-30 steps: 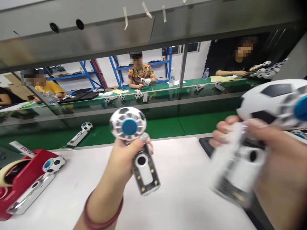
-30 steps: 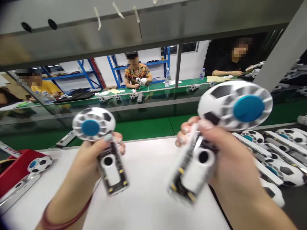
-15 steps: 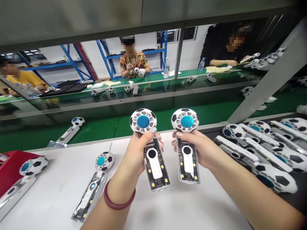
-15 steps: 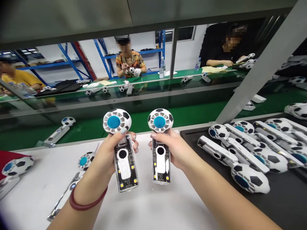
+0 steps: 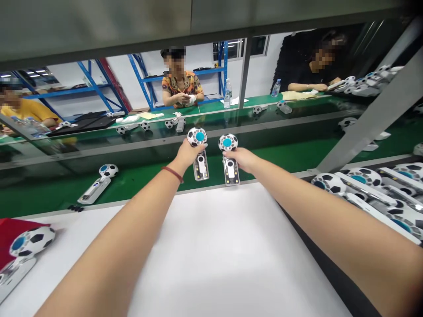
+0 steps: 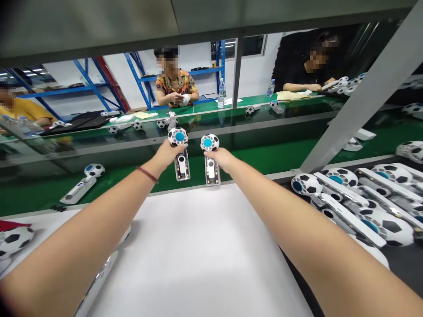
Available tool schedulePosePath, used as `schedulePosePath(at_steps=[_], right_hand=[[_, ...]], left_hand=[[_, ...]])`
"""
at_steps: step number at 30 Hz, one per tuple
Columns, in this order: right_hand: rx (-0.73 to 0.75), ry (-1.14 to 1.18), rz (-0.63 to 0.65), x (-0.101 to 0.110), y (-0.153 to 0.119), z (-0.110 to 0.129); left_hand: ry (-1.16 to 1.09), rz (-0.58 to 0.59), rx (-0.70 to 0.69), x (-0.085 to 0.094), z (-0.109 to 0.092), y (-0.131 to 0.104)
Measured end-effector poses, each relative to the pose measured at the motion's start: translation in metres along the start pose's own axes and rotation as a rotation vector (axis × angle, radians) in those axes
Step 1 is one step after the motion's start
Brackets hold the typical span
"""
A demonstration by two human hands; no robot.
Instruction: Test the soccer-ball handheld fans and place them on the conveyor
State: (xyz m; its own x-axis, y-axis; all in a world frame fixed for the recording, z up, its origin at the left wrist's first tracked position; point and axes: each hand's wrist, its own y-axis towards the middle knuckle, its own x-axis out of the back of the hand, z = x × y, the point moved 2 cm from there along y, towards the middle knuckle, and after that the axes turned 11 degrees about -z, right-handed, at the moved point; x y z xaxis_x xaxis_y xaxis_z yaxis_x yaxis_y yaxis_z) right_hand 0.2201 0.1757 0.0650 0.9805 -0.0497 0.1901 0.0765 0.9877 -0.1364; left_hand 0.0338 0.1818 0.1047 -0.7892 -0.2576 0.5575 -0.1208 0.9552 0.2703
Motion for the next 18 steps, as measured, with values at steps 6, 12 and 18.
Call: schedulePosePath(at_steps=[6, 12, 18], right_hand=[[0.179, -0.473, -0.14, 0.001, 0.028, -0.003], [0.359, -0.781, -0.042, -0.011, -0.018, -0.045], [0.397, -0.959, 0.085, 0.001, -0.066, -0.073]], left_hand=[[0.459, 0.164, -0.005, 0.005, 0.028, -0.005], [0.645, 0.433, -0.154, 0.022, 0.022, -0.098], [0.781, 0.252, -0.076, 0.121, 0.02, -0.188]])
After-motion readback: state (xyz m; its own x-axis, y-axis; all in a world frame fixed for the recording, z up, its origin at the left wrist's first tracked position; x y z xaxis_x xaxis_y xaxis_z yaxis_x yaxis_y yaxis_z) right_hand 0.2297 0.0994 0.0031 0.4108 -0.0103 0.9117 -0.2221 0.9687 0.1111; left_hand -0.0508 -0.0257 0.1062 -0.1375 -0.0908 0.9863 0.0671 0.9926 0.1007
